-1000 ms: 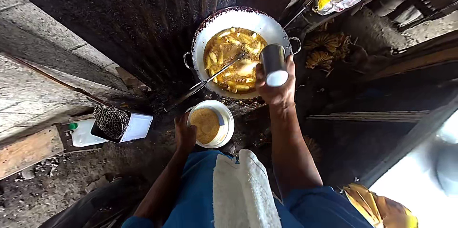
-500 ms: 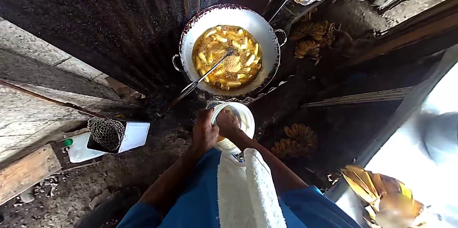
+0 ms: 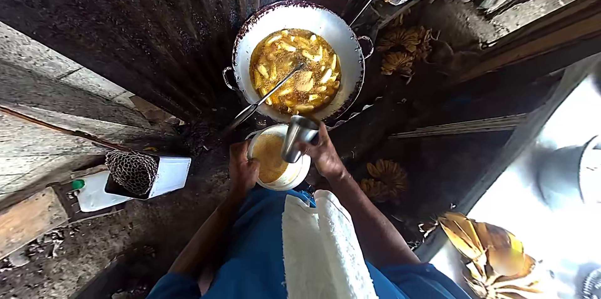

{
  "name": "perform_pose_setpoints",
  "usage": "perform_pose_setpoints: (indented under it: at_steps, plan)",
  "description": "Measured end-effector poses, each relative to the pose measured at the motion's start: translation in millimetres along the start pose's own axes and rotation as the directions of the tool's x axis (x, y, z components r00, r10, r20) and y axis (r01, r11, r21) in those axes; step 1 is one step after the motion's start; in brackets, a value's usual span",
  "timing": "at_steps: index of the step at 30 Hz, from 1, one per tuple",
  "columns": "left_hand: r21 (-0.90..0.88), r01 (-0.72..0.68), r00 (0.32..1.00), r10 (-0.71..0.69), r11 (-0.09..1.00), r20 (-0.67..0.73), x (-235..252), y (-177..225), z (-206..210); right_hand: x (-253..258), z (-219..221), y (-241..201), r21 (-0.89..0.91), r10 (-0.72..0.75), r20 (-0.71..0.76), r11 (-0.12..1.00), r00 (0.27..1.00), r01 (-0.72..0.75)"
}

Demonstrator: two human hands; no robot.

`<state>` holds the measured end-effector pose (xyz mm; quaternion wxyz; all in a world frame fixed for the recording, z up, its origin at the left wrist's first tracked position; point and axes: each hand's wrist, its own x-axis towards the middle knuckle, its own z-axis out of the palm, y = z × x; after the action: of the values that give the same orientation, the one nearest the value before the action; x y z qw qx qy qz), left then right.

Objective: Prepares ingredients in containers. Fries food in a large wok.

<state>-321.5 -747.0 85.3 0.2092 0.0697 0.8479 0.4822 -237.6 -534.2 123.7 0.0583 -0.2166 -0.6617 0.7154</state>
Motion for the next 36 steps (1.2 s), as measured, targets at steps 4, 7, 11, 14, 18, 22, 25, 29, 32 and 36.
perform_pose_setpoints:
  at_steps: [4,7,11,14,18,22,25,29,32,36]
  plan:
    - [0.057,0.046,0.997,-0.042,0.997,-0.069,-12.4,-8.3,-6.3,53.5,-27.5,-23.8,0.297,0.144,-0.083,0.948,0.986,-0.113]
    - [0.076,0.15,0.981,-0.139,0.986,-0.132,-29.9,-9.2,-6.8,97.9,-55.8,-41.3,0.433,0.214,-0.011,0.881,0.977,-0.189]
    - [0.05,0.237,0.943,-0.217,0.97,-0.251,-52.7,-5.9,-0.8,129.6,-88.0,-62.6,0.543,0.26,0.108,0.793,0.96,-0.276]
    - [0.013,0.25,0.921,-0.233,0.968,-0.311,-67.3,-5.6,7.6,130.4,-103.7,-72.2,0.434,0.199,0.064,0.877,0.978,-0.207]
    - [-0.037,0.271,0.898,-0.266,0.962,-0.35,-79.4,2.5,18.6,113.5,-114.4,-68.0,0.161,-0.119,-0.027,0.98,0.993,0.121]
    - [-0.085,0.268,0.885,-0.28,0.96,-0.372,-80.9,15.8,31.2,57.7,-95.9,-57.2,-0.171,-0.2,0.145,0.959,0.969,0.224]
    - [-0.142,0.213,0.894,-0.252,0.967,-0.372,-79.0,25.4,41.0,15.1,-72.8,-33.8,-0.462,-0.122,0.341,0.842,0.932,0.279]
    - [-0.171,0.207,0.89,-0.258,0.963,-0.376,-76.0,42.2,50.5,-4.9,-60.5,-12.1,-0.555,-0.106,0.472,0.735,0.875,0.389]
    - [-0.166,0.204,0.882,-0.255,0.965,-0.398,-79.9,51.6,49.9,-11.0,-75.2,-15.0,-0.528,-0.283,0.372,0.719,0.884,0.452]
    - [-0.162,0.198,0.88,-0.248,0.967,-0.406,-85.7,53.3,49.1,-10.8,-121.6,-12.8,-0.534,-0.426,0.12,0.734,0.897,0.42]
